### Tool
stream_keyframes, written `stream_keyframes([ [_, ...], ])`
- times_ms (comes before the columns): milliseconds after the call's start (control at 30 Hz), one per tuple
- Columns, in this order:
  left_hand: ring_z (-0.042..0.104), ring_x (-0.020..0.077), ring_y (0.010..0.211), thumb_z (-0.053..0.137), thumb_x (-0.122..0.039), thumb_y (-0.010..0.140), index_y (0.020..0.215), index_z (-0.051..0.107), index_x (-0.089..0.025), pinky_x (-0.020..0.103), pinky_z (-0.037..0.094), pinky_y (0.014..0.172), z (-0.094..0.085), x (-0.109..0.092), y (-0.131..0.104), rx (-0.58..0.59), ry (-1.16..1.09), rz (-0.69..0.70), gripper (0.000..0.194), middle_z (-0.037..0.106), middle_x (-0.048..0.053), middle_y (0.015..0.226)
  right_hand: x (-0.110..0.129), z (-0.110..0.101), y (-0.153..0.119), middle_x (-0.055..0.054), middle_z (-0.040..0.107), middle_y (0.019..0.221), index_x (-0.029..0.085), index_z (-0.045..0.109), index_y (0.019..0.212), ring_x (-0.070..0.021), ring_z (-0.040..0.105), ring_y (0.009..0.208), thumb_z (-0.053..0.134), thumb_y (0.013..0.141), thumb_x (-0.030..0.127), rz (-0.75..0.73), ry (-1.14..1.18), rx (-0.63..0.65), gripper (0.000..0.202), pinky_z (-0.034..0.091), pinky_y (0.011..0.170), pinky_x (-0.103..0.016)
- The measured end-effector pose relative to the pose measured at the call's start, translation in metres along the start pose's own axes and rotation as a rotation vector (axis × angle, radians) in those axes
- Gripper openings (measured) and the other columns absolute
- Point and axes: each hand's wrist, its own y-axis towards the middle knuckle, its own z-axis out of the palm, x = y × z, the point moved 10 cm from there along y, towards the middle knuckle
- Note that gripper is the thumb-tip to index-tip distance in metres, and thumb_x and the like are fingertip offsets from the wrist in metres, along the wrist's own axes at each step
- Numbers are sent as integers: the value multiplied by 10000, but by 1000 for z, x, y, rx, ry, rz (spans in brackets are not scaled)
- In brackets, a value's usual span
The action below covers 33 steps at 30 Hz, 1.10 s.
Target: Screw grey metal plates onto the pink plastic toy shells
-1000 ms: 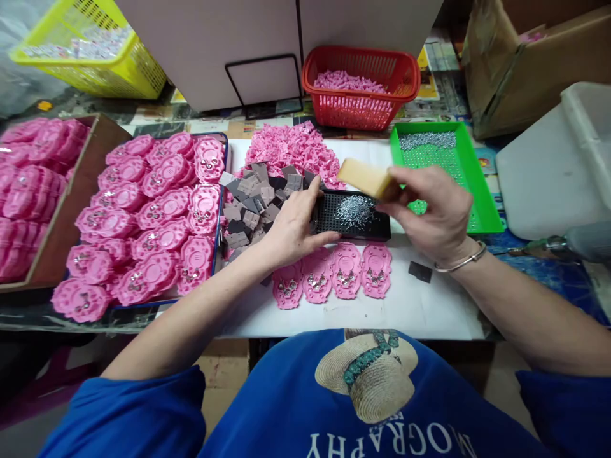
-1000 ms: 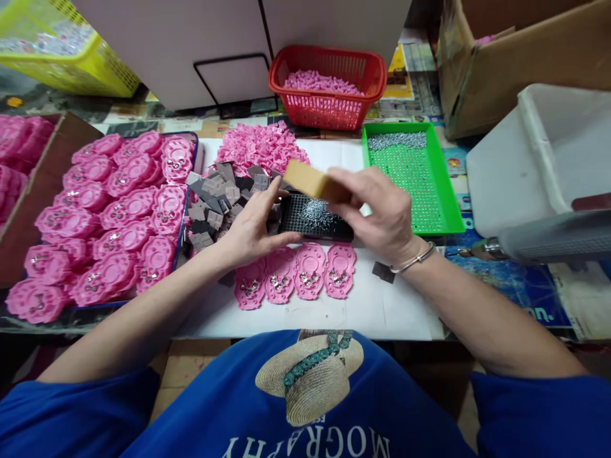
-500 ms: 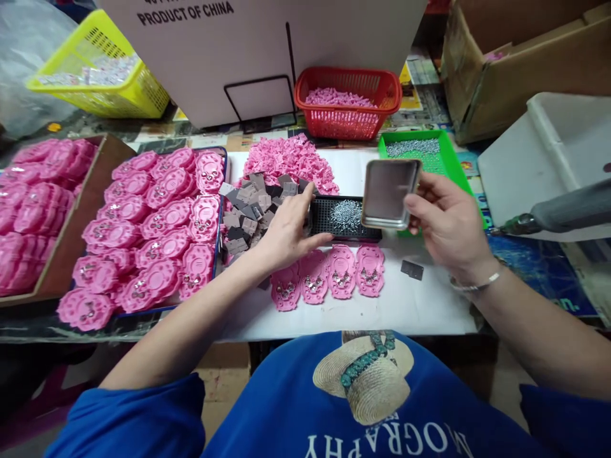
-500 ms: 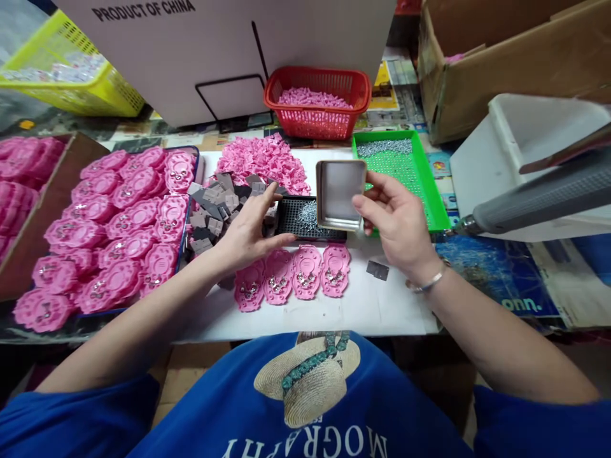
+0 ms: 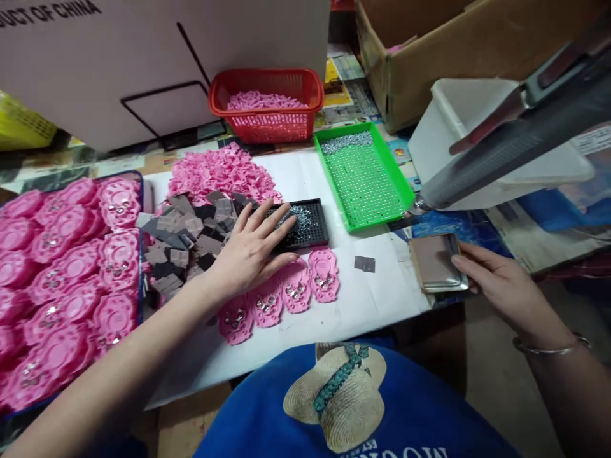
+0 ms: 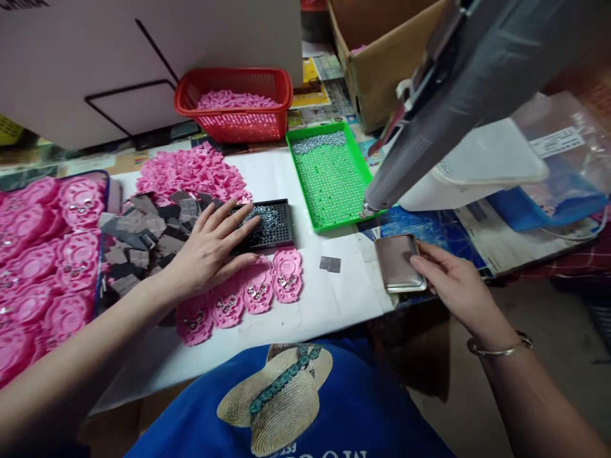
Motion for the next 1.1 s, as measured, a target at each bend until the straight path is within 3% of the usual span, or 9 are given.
stream_keyframes([
  [100, 342, 380, 1474, 416, -613, 979, 1564, 327, -269, 663, 236, 1194, 5, 5, 0, 18, -3, -24, 685, 427, 122, 1569, -21, -23, 8, -35, 622, 600, 316, 765, 981, -191, 500, 474, 740, 710, 580, 117, -71, -98, 380, 441, 477, -363],
  [200, 385, 384, 1449, 429, -617, 972, 1557, 341, -204, 659, 269, 1185, 3, 8, -1, 8, 18, -58, 721, 463, 169, 1533, -32, -38, 21, -28, 584, 545, 297, 755, 1071, -208, 544, 505, 681, 766, 602, 88, -175, -178, 438, 463, 540, -375],
  [300, 380, 376, 1450, 396, -600, 991, 1532, 366, -143, 639, 275, 1191, 3, 8, -2, 31, 44, -75, 709, 464, 202, 1522, -8, -49, 23, -55, 667, 682, 221, 752, 1121, -197, 590, 581, 631, 827, 522, -249, -340, -388, 438, 496, 605, -363],
  [400, 360, 371, 1461, 398, -576, 1000, 1521, 360, -118, 610, 277, 1203, 3, 8, -3, 37, 52, -74, 694, 432, 219, 1536, 32, -35, -3, -92, 710, 820, 142, 760, 1025, -184, 626, 683, 606, 881, 350, -689, -507, -565, 296, 501, 667, -327],
  [633, 336, 383, 1466, 503, -619, 940, 1575, 209, -137, 573, 320, 1188, -1, 11, 5, 35, 10, -59, 850, 350, 234, 1571, 68, 36, -23, -41, 754, 888, 167, 696, 1004, -154, 717, 759, 641, 908, 157, -968, -576, -268, 111, 551, 709, -248],
  [733, 370, 394, 1436, 489, -632, 935, 1572, 206, -103, 582, 325, 1174, 1, 11, 13, 85, 25, -52, 874, 393, 250, 1533, 75, 46, -27, -39, 757, 934, 164, 679, 1009, -157, 730, 821, 659, 891, 124, -1025, -547, -231, 126, 572, 748, -247],
  [933, 482, 394, 1283, 570, -643, 873, 1562, 195, -54, 585, 383, 1115, 1, 15, 24, 107, 13, -69, 981, 503, 253, 1380, 101, 68, -38, -62, 729, 882, 104, 681, 1044, -134, 694, 738, 638, 891, 81, -1121, -522, -87, 161, 539, 661, -245],
  [1100, 466, 400, 1284, 602, -658, 836, 1574, 115, -28, 584, 397, 1105, 3, 16, 31, 80, -61, -89, 1085, 463, 268, 1404, 125, 83, -37, -110, 719, 978, 71, 688, 1064, -161, 696, 864, 631, 888, 69, -1191, -508, -77, 186, 560, 786, -257],
])
